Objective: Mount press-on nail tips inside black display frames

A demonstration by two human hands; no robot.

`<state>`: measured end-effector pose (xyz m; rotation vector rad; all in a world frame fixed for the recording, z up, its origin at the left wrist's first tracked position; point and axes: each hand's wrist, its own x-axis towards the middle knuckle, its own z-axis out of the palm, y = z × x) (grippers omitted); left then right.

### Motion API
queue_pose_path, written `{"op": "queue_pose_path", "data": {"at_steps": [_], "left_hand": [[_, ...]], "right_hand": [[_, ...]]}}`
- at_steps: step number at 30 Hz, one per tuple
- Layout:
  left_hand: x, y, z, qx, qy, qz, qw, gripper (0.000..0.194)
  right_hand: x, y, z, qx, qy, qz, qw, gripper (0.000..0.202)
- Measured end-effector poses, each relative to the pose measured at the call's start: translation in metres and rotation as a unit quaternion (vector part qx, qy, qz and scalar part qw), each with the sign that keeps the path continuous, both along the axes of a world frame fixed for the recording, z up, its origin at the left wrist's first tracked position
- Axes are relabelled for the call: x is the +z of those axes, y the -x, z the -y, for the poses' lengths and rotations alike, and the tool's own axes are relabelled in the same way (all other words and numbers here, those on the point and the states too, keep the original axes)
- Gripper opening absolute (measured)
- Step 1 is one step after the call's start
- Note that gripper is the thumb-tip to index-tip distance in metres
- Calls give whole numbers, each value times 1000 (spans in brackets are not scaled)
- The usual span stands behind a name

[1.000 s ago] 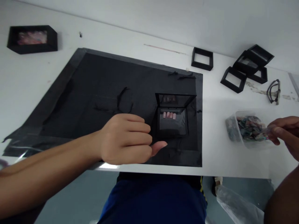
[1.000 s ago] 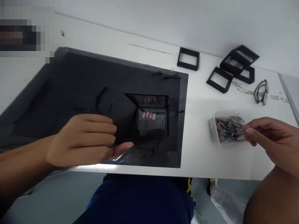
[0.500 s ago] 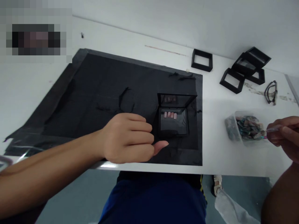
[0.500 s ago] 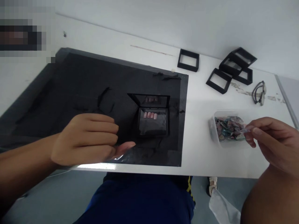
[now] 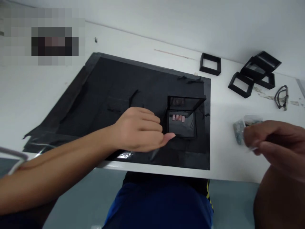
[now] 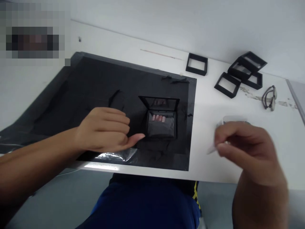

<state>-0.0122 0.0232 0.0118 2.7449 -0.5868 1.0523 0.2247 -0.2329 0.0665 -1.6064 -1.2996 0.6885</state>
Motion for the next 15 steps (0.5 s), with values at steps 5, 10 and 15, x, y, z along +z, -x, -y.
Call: {"op": "queue_pose_path", "data": {"at_steps": [5, 10, 15], "left_hand": [[-1, -5, -9, 12, 71, -14, 997, 52], [-1, -4, -7, 15, 51, -14, 998, 48], [-2, -2, -5, 3, 32, -4, 999, 43]], "right_hand": [[1, 42, -47, 91, 101, 47, 990, 21], [-29, 38, -73, 57, 160, 83, 982, 27], [-55, 28, -83, 43, 223, 92, 969, 31]]}}
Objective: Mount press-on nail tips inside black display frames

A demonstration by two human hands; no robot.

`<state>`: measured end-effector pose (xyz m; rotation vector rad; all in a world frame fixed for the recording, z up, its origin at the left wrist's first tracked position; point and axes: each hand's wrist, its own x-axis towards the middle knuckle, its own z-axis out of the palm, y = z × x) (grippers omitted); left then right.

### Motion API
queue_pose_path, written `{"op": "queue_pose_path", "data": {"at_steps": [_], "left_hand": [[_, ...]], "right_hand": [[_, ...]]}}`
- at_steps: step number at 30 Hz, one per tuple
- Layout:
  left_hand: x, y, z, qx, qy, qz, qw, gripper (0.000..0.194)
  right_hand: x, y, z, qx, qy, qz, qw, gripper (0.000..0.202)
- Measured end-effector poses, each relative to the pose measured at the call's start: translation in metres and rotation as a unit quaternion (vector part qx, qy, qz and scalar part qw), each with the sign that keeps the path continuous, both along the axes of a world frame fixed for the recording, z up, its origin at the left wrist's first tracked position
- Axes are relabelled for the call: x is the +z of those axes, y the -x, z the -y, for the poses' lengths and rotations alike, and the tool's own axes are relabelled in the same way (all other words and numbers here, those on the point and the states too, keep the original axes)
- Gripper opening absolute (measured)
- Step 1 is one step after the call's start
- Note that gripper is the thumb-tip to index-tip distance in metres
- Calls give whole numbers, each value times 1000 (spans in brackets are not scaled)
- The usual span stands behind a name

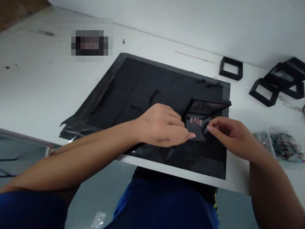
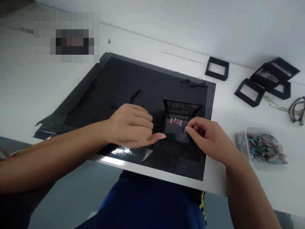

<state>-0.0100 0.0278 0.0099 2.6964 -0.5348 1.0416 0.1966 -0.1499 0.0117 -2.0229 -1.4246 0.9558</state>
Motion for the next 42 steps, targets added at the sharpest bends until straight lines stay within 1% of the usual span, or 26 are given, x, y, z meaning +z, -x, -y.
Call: {"op": "queue_pose_path", "data": {"at_steps": [4, 11, 13, 17, 20, 22, 26, 30, 34, 37, 42], "left_hand": [[0, -1, 2, 2, -4, 4, 1000, 46], [0, -1, 2, 2, 1, -11, 1000, 46], [0, -1, 2, 9, 0, -27, 1000, 46], [-2, -1, 1, 29, 2, -88, 996, 48], [-4, -1, 0, 15, 2, -81, 997, 44], [-5, -1, -1, 10, 6, -93, 996, 44], [-7, -1, -1, 15, 20, -136, 990, 46], [-8, -2, -1, 12, 25, -113, 993, 47], [-7, -4, 0, 28, 22, -121, 992, 50], [-6, -4, 0, 30, 24, -109, 993, 48], [-7, -3, 1, 66, 34, -148, 986, 48]], "right_hand": [[-7, -4, -4, -24, 5, 18, 1000, 35], [-17, -4, -3, -74, -56, 36, 995, 36], [-18, -3, 0, -74, -61, 36, 995, 36], [-18, 0, 3, -87, -66, 49, 993, 37], [-18, 2, 1, -103, -73, 56, 990, 36], [-19, 3, -1, -108, -75, 62, 989, 34], [-21, 5, -2, -116, -74, 82, 987, 34], [-21, 6, -1, -117, -84, 84, 986, 31], [-21, 6, 0, -113, -87, 84, 986, 31], [-21, 6, -1, -109, -89, 88, 986, 32], [-19, 8, -1, -98, -94, 89, 987, 33]]}}
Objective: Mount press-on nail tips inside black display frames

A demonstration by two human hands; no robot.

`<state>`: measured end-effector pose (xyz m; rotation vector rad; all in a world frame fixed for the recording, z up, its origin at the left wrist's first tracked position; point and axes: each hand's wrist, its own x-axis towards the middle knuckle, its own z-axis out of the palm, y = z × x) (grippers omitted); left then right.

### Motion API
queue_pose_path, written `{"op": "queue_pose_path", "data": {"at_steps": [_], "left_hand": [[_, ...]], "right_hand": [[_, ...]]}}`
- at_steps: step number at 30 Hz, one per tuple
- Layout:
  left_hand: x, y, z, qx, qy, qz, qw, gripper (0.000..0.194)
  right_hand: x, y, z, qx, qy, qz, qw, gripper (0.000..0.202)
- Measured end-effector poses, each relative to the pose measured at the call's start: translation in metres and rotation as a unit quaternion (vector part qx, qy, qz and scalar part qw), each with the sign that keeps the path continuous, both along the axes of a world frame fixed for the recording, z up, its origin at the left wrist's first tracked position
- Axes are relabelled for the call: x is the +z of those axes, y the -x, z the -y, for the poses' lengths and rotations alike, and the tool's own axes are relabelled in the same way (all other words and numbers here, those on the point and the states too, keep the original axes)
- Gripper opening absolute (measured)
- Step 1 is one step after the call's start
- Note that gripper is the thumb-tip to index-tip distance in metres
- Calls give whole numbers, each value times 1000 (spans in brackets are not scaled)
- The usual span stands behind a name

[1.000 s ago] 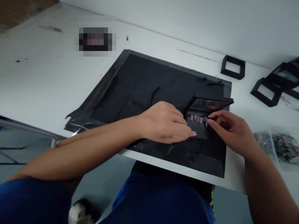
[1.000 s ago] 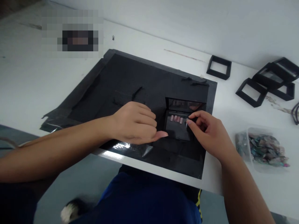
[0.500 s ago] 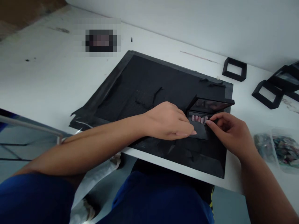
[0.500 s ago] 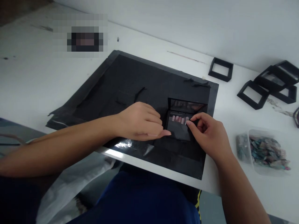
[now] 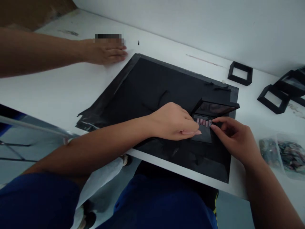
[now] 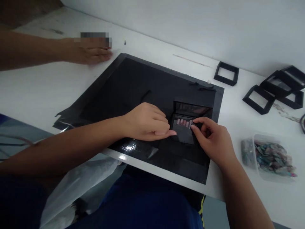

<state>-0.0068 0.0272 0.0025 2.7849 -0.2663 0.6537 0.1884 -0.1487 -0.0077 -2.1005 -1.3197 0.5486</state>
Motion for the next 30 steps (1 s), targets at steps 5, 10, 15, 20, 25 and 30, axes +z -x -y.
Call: {"op": "queue_pose_path", "data": {"at_steps": [5, 10, 15, 20, 25, 30], "left_hand": [[-4, -1, -1, 101, 21, -32, 994, 41], [-5, -3, -1, 134, 47, -17, 990, 39], [-7, -3, 0, 120, 54, -38, 991, 38], [-8, -3, 2, 122, 59, -40, 990, 34], [-7, -2, 2, 122, 68, -35, 990, 37], [-8, -3, 1, 117, 79, -34, 989, 39]], "right_hand": [[0, 2, 0, 6, -10, 2, 1000, 34], [-1, 2, 1, 16, -14, 10, 1000, 32], [-3, 2, 1, 37, -20, 20, 999, 30], [-7, -1, 3, 46, -26, 29, 998, 32], [-9, -3, 4, 52, -36, 22, 998, 31], [-8, -3, 4, 61, -42, 13, 997, 32]]}}
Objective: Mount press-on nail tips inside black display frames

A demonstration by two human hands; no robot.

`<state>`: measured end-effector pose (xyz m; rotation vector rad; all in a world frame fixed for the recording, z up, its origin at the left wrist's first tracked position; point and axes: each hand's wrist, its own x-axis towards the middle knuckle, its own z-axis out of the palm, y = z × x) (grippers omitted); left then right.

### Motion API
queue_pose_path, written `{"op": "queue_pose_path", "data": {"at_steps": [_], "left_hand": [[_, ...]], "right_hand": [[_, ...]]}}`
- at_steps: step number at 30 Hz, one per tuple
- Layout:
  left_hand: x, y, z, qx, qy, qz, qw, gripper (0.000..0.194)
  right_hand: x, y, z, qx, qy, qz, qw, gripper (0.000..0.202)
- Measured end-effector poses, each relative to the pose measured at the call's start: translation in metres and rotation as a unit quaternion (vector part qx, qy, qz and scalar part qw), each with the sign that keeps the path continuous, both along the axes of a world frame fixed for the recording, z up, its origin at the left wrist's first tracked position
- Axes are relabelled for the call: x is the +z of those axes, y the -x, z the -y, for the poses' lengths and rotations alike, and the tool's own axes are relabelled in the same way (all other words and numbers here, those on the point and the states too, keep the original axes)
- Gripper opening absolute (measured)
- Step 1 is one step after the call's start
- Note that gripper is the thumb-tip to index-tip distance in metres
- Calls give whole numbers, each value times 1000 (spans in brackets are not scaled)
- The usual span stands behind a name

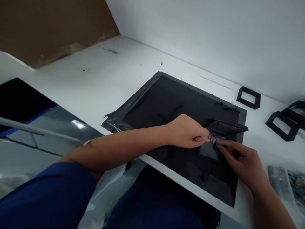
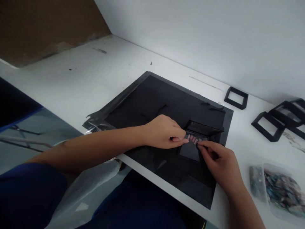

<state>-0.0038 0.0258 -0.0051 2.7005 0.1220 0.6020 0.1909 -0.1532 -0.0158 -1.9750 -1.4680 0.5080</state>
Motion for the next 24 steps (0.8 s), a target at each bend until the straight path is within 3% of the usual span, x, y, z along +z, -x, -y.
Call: {"op": "queue_pose_path", "data": {"at_steps": [7, 24], "left_hand": [[1, 0, -2, -52, 15, -5, 999, 40], [1, 3, -2, -77, -43, 44, 995, 40]], "right_hand": [[-3, -1, 0, -11, 10, 5, 1000, 34], [3, 6, -5, 9, 29, 34, 999, 27]]}}
